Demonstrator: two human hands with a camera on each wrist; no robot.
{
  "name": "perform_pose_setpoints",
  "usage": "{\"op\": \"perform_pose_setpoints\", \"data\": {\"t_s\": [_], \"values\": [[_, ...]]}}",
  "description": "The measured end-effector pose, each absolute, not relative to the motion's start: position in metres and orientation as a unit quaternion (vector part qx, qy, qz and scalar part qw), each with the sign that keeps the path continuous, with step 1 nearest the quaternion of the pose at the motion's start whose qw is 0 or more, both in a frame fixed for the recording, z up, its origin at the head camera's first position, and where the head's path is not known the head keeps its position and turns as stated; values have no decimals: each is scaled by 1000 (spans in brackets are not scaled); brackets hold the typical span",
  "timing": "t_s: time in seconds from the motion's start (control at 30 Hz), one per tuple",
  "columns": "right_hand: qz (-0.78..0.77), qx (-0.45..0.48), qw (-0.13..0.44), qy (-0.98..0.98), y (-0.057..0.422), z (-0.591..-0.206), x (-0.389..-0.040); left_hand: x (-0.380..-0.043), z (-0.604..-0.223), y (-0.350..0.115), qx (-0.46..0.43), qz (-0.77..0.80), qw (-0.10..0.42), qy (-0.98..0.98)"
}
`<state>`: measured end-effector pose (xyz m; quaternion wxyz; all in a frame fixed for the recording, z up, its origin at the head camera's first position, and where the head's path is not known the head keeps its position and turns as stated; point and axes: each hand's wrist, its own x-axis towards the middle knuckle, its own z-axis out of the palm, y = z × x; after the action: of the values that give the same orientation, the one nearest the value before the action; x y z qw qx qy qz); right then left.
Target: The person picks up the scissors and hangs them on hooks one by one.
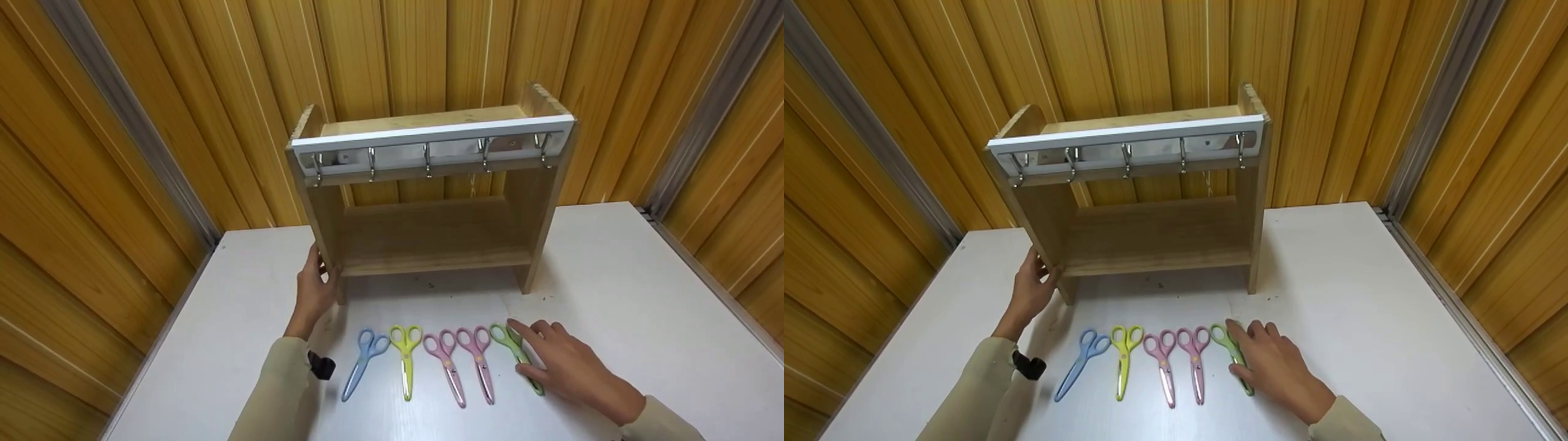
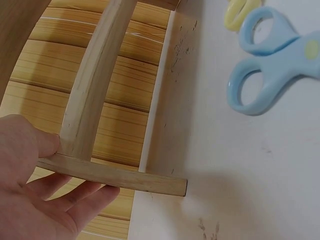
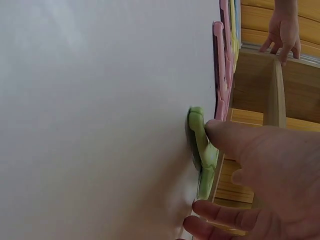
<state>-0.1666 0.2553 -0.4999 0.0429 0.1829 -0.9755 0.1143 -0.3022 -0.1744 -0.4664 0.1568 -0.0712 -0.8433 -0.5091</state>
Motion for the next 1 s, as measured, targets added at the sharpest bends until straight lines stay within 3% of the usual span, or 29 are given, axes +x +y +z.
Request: {"op": "perform_pose_setpoints", "data": {"t_s": [0.37, 1.0], "values": [[104, 178, 84, -975, 273, -502, -164, -299, -464, -175, -88, -496, 172, -847], [134, 162, 63, -976, 278, -499, -173, -300, -463, -174, -65, -507, 147, -847]]}}
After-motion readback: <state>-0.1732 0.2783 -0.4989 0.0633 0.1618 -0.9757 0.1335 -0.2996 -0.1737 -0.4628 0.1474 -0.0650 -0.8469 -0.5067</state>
